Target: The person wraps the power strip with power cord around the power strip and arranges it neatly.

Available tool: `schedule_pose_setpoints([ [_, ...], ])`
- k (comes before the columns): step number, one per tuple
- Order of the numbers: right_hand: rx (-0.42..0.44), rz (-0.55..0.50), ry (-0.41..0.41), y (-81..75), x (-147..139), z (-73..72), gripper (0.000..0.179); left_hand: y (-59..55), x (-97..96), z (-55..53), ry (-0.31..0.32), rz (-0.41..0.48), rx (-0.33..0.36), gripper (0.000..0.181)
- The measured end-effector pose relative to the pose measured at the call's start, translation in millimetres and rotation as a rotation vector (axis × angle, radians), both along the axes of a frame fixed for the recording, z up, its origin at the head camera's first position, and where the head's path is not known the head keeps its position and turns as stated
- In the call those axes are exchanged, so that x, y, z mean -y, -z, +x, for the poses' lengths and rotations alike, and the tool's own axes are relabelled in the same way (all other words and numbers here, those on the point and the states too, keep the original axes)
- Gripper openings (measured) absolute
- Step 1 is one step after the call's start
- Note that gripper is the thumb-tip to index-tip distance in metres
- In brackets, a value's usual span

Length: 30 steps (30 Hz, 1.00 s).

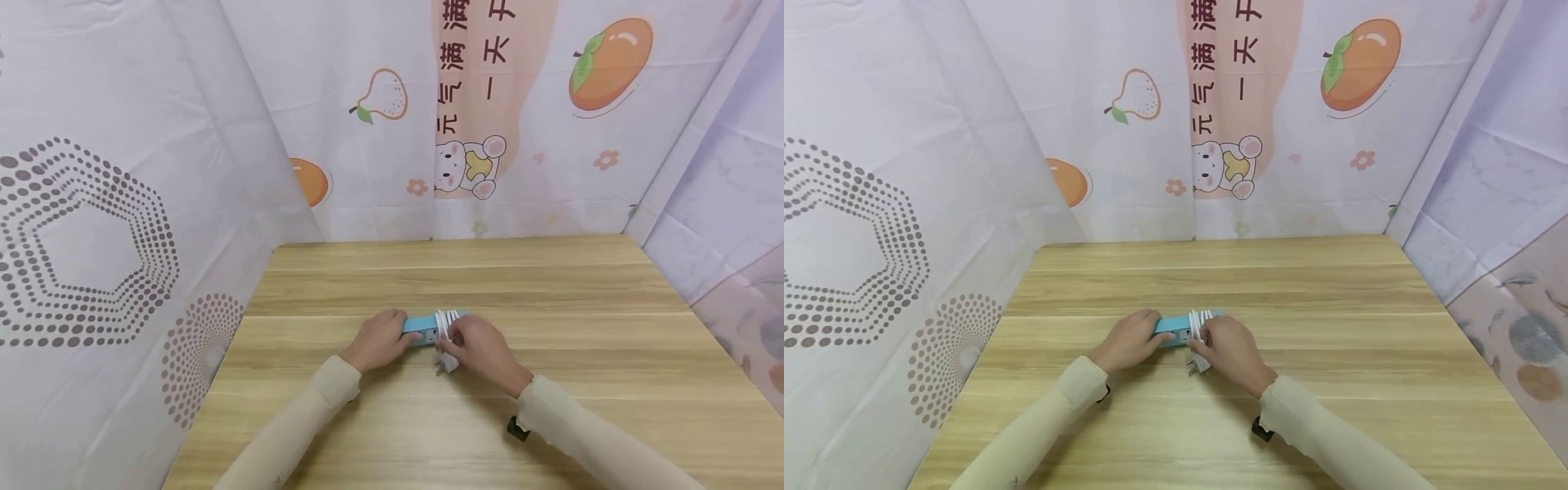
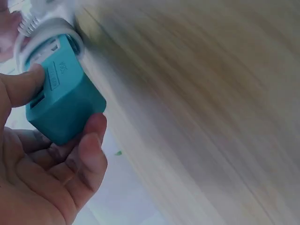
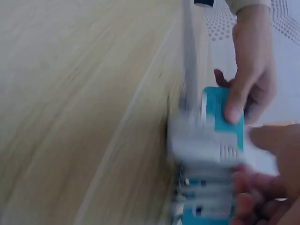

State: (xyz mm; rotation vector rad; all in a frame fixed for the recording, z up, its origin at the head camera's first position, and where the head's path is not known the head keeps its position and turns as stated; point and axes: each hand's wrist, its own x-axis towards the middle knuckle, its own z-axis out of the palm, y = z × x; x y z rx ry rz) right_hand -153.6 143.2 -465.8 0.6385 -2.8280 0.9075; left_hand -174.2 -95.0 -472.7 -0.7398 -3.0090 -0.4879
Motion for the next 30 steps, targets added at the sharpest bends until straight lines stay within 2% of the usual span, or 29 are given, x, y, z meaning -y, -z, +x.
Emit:
schedule_pose_setpoints([
  [3,0.023,0.020,-0.017,-0.2,6,3.1,0.023,-0.2,-4.7,0.5,-0.011,0.053,0.024,0.042],
  [8,0.002,-0.052,-0.054,0.0,13,8.8,0.020,-0.2,-9.2,3.6,-0.053,0.187,0.092,0.033],
  [14,-0.081,-0.098,0.037,-1.7,16,5.7,0.012,-10.0,-14.4,4.1,-0.127,0.317,0.112,0.030],
  [19,-0.189,-0.086,0.075,-2.3,16,2.1,0.016,-22.8,-18.6,3.5,-0.115,0.351,0.105,0.031],
  [25,-0.320,-0.120,0.034,-0.1,16,-1.3,0.024,-30.5,-18.0,4.6,-0.145,0.358,0.099,0.032],
  [27,-0.319,-0.131,0.022,1.3,16,-3.3,0.026,-31.2,-17.2,4.5,-0.141,0.354,0.095,0.032],
  [30,-0.243,-0.170,0.005,3.3,16,-4.5,0.025,-29.1,-15.4,3.9,-0.121,0.353,0.100,0.030],
])
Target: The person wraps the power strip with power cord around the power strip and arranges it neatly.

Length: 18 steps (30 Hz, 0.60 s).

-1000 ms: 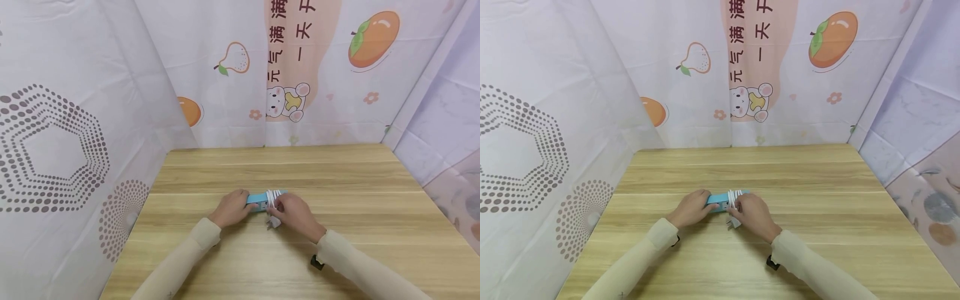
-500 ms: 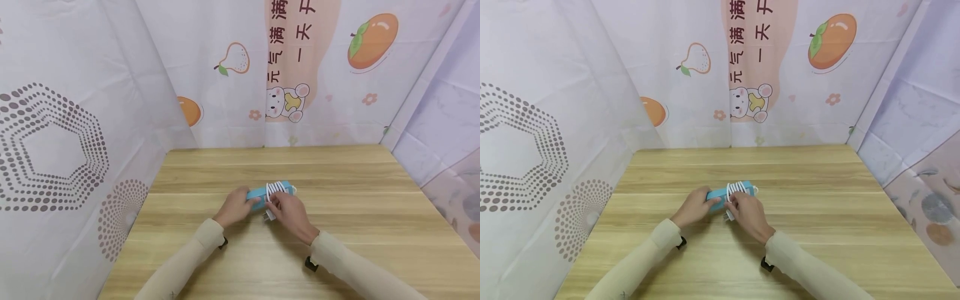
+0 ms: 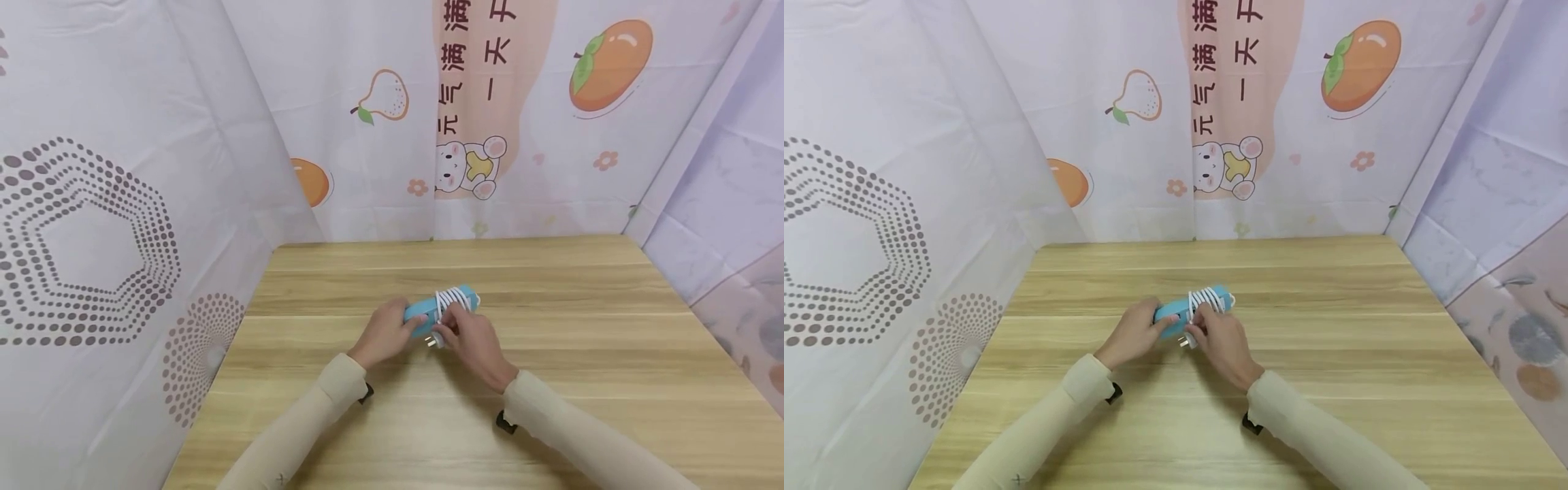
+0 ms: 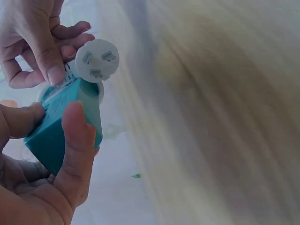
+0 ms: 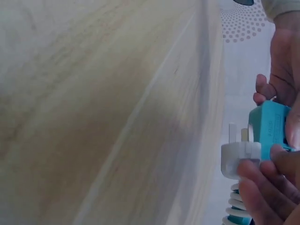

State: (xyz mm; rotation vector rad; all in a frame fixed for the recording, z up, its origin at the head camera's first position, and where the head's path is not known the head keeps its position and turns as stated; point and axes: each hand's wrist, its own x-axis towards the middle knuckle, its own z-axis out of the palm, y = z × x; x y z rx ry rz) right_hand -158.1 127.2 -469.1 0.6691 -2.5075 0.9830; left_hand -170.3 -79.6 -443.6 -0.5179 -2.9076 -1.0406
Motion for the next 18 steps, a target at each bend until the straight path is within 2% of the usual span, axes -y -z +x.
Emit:
schedule_pose_setpoints([
  [6,0.202,0.008,-0.061,4.8,-1,1.3,0.019,13.4,3.7,-4.6,0.024,-0.024,0.046,0.030],
  [10,0.267,0.023,-0.054,8.0,-3,1.0,0.026,23.1,6.8,-6.6,0.035,-0.037,0.079,0.030],
  [12,0.255,0.036,-0.030,8.6,-4,-0.8,0.036,25.6,7.7,-7.0,0.047,-0.043,0.070,0.030],
  [14,0.201,0.083,0.011,6.8,-6,-3.4,0.051,24.5,7.8,-6.5,0.064,-0.063,0.025,0.031],
  [18,0.024,0.215,0.090,-4.3,-10,-12.0,0.076,17.7,7.3,-5.3,0.113,-0.131,-0.153,0.035],
])
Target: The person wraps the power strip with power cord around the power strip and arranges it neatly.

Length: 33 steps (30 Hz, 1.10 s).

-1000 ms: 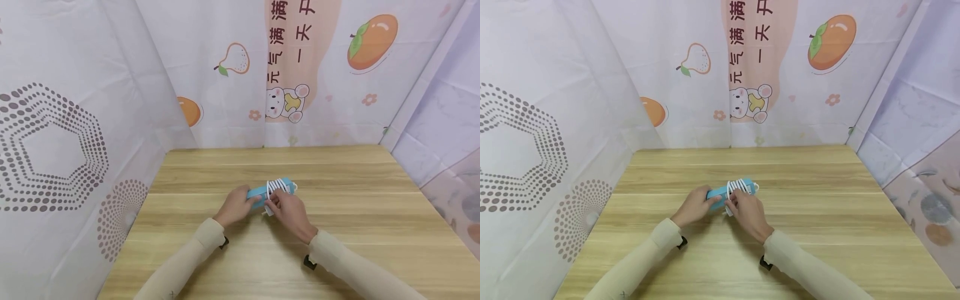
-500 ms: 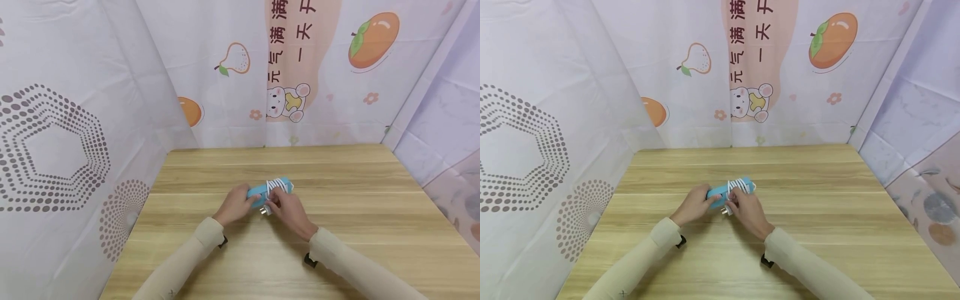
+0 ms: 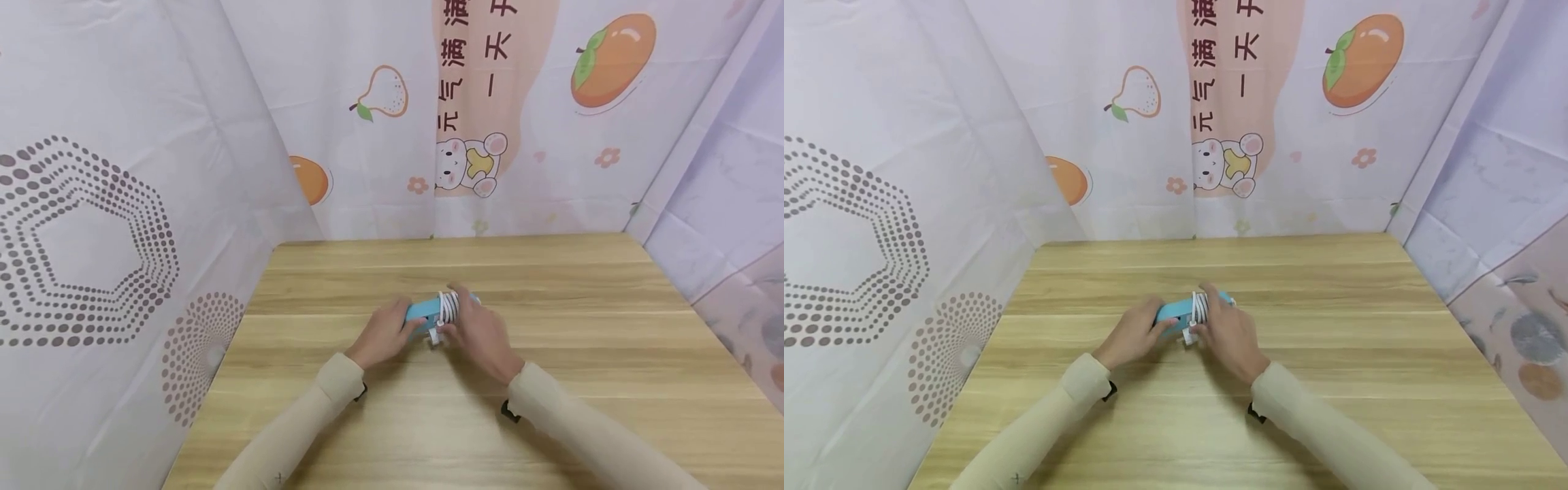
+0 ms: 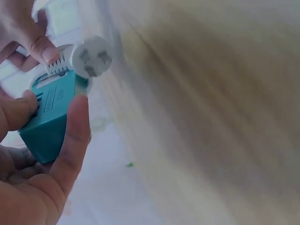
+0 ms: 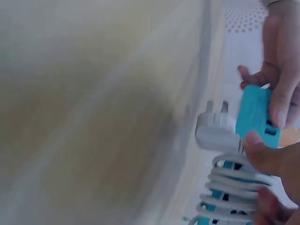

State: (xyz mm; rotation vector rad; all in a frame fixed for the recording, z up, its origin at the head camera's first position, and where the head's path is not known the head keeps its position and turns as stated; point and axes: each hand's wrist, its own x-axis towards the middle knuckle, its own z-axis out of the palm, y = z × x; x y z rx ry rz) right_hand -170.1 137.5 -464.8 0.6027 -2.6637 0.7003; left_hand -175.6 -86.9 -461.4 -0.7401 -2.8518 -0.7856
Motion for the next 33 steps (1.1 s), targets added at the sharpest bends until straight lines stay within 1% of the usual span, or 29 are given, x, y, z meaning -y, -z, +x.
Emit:
schedule_pose_setpoints([
  [2,-0.092,0.075,0.003,-3.9,-2,-5.8,0.080,-3.2,0.1,1.1,0.035,-0.052,-0.095,0.036],
  [3,-0.132,0.104,-0.004,-4.9,-3,-8.3,0.079,-4.1,-0.1,1.7,0.054,-0.077,-0.135,0.035],
  [5,-0.209,0.172,-0.022,-4.3,-5,-14.2,0.077,-5.3,-1.1,1.9,0.090,-0.139,-0.199,0.033],
  [7,-0.246,0.229,-0.051,-1.9,-7,-18.0,0.073,-4.0,-1.6,2.4,0.121,-0.201,-0.245,0.032],
  [10,-0.273,0.284,-0.089,3.2,-8,-19.8,0.066,-0.5,-1.5,4.0,0.149,-0.252,-0.272,0.030],
  [12,-0.285,0.291,-0.106,6.6,-8,-20.2,0.062,1.7,-1.5,4.5,0.155,-0.260,-0.286,0.030],
  [14,-0.303,0.299,-0.111,10.3,-7,-20.7,0.062,3.1,-1.7,4.4,0.160,-0.251,-0.293,0.029],
  [17,-0.323,0.322,-0.124,17.5,-5,-20.5,0.065,4.4,-2.4,4.8,0.194,-0.233,-0.270,0.029],
  [21,-0.300,0.348,-0.160,25.3,-4,-16.9,0.066,6.1,-4.1,8.0,0.271,-0.222,-0.213,0.026],
  [24,-0.256,0.359,-0.205,24.8,-6,-15.2,0.067,6.7,-3.6,9.5,0.290,-0.226,-0.174,0.026],
  [26,-0.218,0.367,-0.259,20.9,-8,-15.0,0.070,6.7,-2.0,9.7,0.294,-0.231,-0.146,0.027],
  [29,-0.149,0.364,-0.366,11.8,-12,-15.8,0.074,7.3,0.6,8.9,0.296,-0.250,-0.111,0.034],
  [31,-0.078,0.348,-0.430,4.1,-15,-16.3,0.074,8.1,2.0,8.1,0.296,-0.262,-0.102,0.039],
  [33,-0.006,0.328,-0.472,-1.8,-17,-16.7,0.074,9.3,2.7,7.2,0.289,-0.270,-0.101,0.042],
])
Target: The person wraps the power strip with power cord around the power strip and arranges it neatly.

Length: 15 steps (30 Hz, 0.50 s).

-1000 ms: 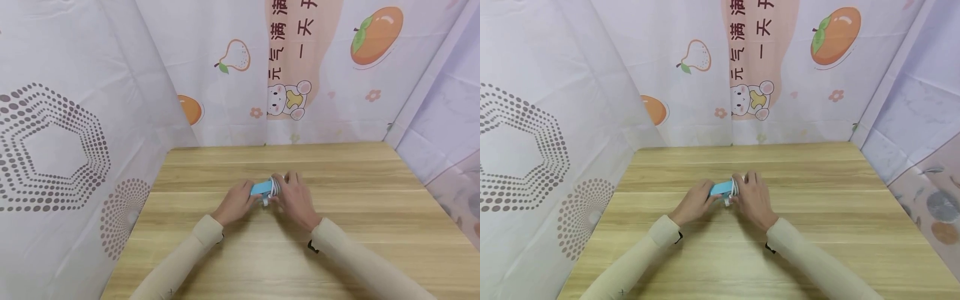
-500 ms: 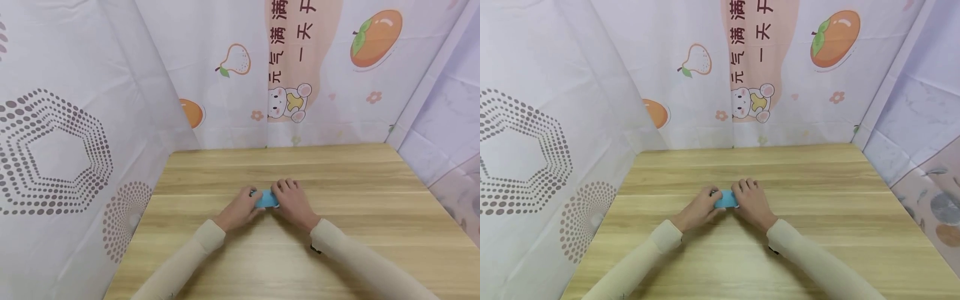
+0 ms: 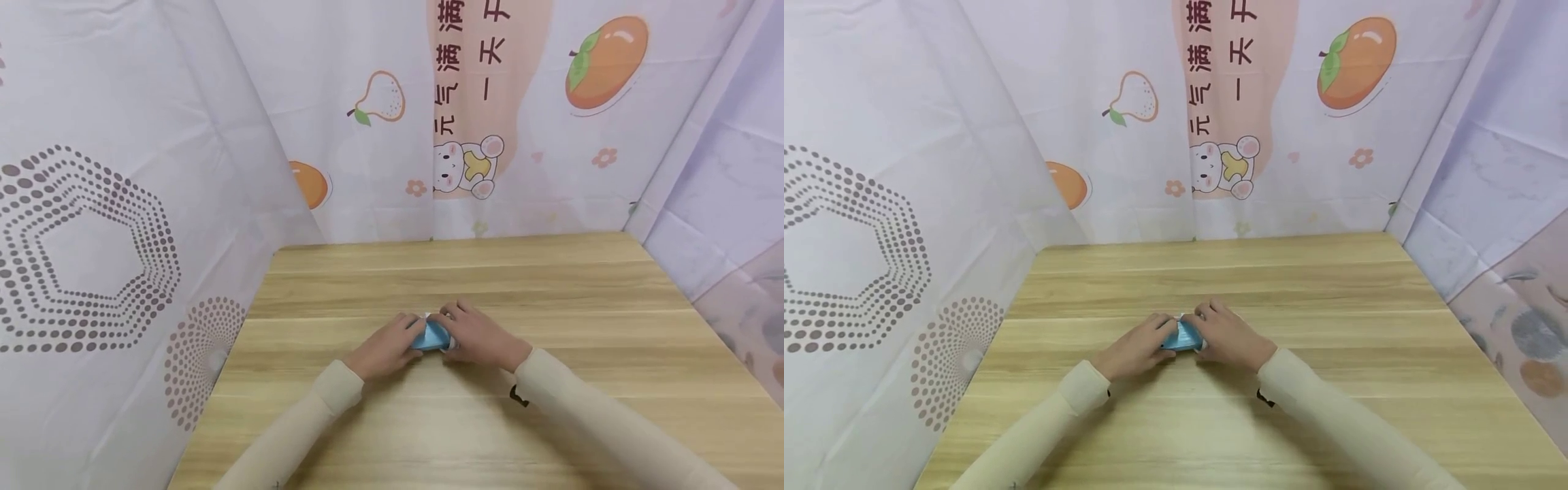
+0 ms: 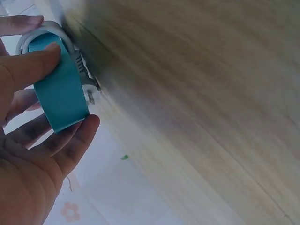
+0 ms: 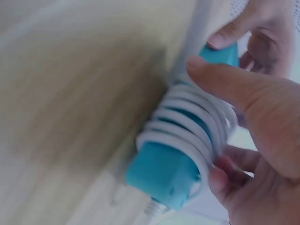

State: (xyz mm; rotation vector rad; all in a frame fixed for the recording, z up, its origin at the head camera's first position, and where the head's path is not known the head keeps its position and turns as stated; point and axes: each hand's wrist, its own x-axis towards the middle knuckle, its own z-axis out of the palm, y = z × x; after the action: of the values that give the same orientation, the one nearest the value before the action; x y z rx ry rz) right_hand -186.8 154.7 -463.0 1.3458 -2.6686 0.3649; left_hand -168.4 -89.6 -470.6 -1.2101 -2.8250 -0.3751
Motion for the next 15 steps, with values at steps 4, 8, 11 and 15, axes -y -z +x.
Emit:
schedule_pose_setpoints([
  [4,0.136,-0.012,-0.005,-8.1,-3,-2.5,0.077,2.8,1.8,-5.0,-0.027,-0.008,-0.013,0.052],
  [8,0.175,-0.037,-0.005,-11.7,-6,-2.3,0.078,6.8,3.1,-8.5,-0.060,-0.011,0.000,0.064],
  [11,0.168,-0.051,0.008,-13.3,-7,-1.9,0.081,8.4,3.8,-10.2,-0.081,-0.009,0.018,0.067],
  [15,0.165,-0.047,0.038,-15.0,-9,-2.8,0.087,8.2,5.8,-11.1,-0.093,0.004,0.029,0.071],
])
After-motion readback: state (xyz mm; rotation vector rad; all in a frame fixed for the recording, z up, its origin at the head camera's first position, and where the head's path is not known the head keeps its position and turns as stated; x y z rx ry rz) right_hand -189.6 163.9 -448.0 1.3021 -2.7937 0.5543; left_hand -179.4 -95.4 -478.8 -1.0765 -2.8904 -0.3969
